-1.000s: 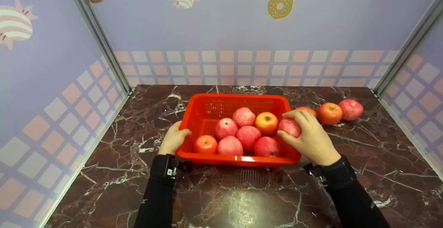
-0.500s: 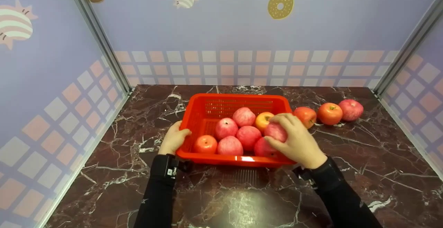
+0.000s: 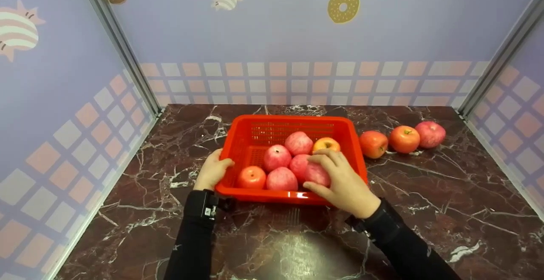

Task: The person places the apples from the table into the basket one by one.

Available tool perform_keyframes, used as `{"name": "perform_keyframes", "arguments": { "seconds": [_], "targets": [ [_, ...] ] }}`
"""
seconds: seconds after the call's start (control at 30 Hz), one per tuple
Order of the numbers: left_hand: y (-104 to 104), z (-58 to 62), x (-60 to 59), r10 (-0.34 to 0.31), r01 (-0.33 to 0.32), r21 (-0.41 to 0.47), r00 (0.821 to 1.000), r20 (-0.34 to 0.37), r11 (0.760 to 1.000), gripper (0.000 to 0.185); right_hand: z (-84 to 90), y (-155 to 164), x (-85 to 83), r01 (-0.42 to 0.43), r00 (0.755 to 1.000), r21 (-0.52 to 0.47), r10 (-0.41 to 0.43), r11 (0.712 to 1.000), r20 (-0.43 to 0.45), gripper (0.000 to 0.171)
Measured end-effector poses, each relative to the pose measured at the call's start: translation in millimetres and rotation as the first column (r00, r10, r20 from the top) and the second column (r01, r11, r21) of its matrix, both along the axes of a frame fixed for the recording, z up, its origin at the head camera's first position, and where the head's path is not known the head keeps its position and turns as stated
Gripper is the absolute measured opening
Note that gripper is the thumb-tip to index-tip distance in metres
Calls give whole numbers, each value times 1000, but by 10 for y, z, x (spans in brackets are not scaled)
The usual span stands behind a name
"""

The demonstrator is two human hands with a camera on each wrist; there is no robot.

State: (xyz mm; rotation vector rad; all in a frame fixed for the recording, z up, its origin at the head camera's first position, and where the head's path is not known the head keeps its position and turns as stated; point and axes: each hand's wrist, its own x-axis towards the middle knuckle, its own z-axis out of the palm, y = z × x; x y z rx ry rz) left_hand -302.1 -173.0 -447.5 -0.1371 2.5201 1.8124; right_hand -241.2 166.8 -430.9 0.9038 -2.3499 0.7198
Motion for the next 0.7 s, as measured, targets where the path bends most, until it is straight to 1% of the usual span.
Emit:
{"name": "perform_keyframes", "arguments": {
  "seconds": [0.13, 0.27, 0.53, 0.7],
  "targets": [
    [1, -1, -4, -2, 2, 12, 1000, 2, 1000, 47, -41, -36, -11, -43, 999, 33, 42, 999, 7, 54],
    [2, 4, -7, -7, 7, 24, 1000, 2, 1000, 48, -51, -44, -2, -56, 998, 71, 54, 996, 37, 55],
    [-20, 9, -8, -6, 6, 1, 1000, 4, 1000, 49, -46, -57, 4, -65, 992, 164, 46, 984, 119, 58],
    [-15, -2, -10, -8, 8, 7, 1000, 3, 1000, 50, -56, -52, 8, -47, 992, 232, 18, 972, 127, 62]
  ]
}}
